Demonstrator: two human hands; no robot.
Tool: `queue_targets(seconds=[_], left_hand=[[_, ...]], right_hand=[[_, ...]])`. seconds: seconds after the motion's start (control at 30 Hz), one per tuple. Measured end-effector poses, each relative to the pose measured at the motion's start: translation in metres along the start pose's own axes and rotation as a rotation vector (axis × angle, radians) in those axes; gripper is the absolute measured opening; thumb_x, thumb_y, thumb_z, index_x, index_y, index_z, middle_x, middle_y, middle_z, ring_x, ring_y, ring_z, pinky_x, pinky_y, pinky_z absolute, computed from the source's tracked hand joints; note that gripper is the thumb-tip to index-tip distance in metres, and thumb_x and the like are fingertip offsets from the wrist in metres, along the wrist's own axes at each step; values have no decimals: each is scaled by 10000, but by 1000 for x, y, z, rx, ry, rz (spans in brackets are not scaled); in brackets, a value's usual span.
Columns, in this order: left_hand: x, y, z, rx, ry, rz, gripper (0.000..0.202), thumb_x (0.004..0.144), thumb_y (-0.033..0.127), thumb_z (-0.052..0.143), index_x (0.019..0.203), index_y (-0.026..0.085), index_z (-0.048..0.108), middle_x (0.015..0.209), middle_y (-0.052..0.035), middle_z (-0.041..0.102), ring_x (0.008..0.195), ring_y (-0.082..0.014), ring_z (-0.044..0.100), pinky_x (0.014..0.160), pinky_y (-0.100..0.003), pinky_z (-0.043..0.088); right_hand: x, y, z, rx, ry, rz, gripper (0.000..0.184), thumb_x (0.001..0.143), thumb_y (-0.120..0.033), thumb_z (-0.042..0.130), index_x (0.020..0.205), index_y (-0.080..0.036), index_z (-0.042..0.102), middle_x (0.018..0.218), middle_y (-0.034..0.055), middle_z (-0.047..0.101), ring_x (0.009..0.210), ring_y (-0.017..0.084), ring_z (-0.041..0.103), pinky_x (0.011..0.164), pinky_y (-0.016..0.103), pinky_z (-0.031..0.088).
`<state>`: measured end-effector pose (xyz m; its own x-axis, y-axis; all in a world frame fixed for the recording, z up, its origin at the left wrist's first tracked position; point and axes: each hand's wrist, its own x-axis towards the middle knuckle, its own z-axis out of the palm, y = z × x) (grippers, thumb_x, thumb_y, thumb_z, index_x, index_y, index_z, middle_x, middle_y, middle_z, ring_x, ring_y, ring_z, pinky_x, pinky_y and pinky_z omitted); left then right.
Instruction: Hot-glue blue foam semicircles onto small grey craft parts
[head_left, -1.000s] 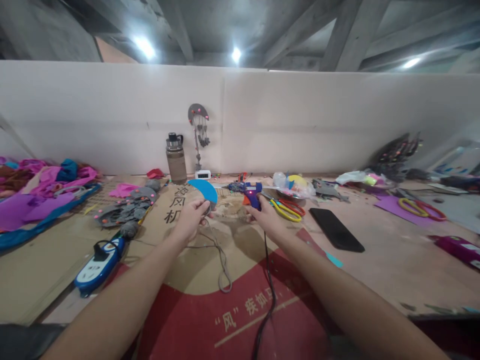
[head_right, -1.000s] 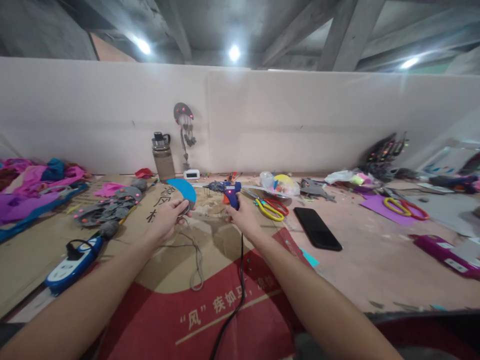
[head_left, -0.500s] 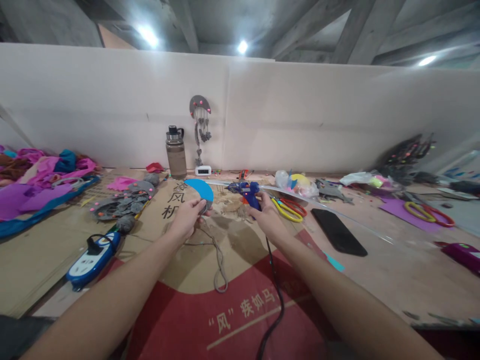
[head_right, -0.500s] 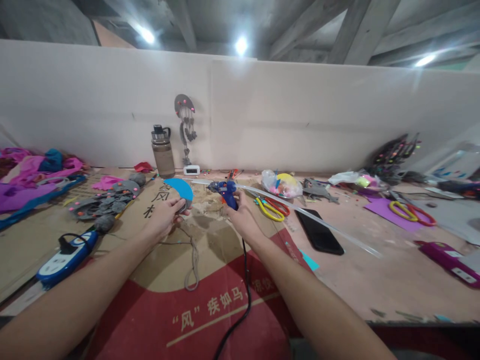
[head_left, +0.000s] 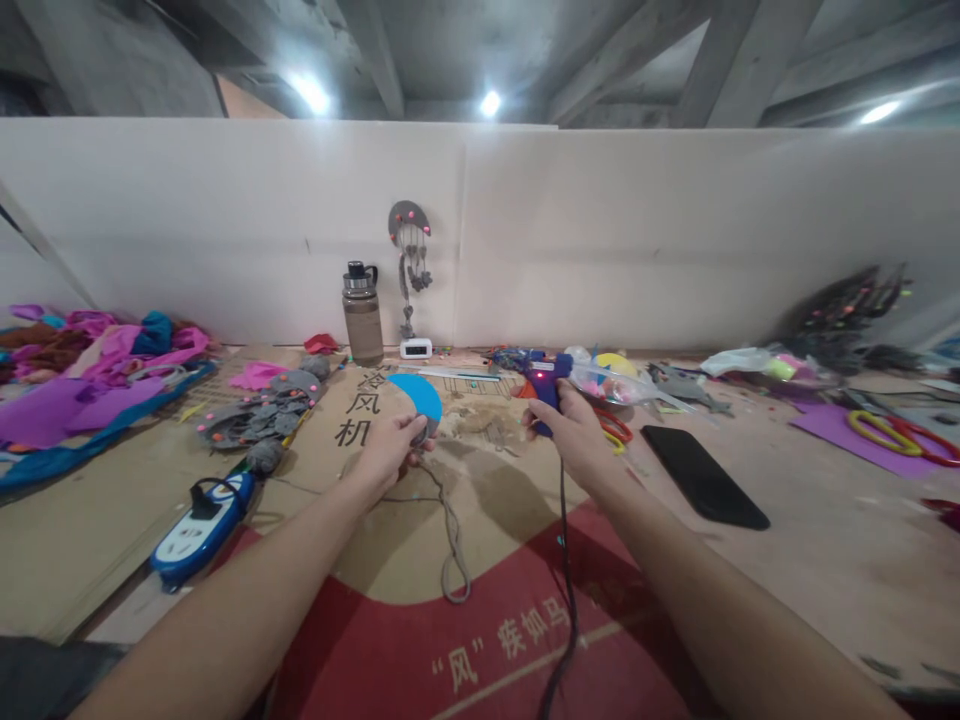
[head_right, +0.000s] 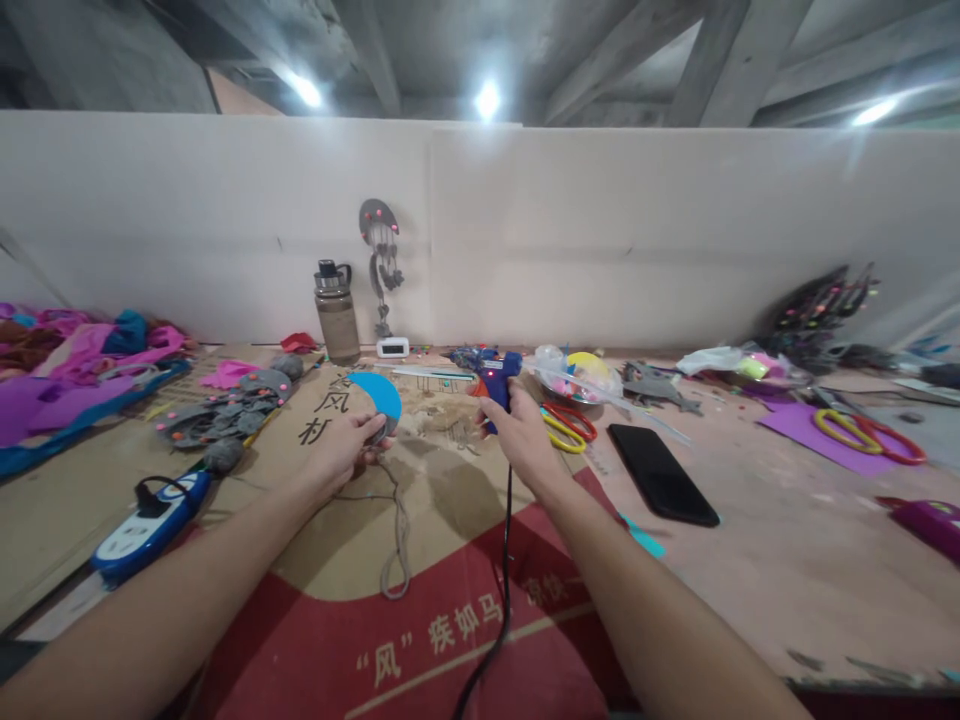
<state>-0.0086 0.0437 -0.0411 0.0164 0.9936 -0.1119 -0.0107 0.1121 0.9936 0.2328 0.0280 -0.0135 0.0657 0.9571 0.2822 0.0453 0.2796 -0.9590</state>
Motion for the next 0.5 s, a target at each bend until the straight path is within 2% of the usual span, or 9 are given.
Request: queue_targets(seconds=[0.2, 0.37, 0.5], left_hand=[[-2, -2, 1, 61, -37, -13, 234, 777, 354, 606, 738, 126, 641, 663, -50, 634, 467, -73, 522, 365, -165, 240], [-1, -3, 1, 87, -48, -79, 281, 788, 408, 589, 756, 134, 643, 565, -25, 596, 356, -45, 393, 369, -182, 181], [-1, -2, 0, 95, -43, -95, 315, 765, 447, 610, 769, 134, 646, 552, -16, 591, 321, -37, 354, 363, -188, 150]], right_hand=[[0, -4, -2, -79, 20, -15, 269, 767, -358, 578, 952, -213, 447, 609, -61, 523, 518, 108, 486, 469, 227, 405], [-6, -6, 4, -152, -41, 0, 260, 792, -361, 545, 983, -198, 479, 629, -54, 503, 517, 105, 455, 472, 236, 397], [-9, -7, 5, -174, -69, -9, 231, 812, -365, 518, 962, -190, 503, 634, -43, 496, 514, 104, 449, 471, 240, 390]])
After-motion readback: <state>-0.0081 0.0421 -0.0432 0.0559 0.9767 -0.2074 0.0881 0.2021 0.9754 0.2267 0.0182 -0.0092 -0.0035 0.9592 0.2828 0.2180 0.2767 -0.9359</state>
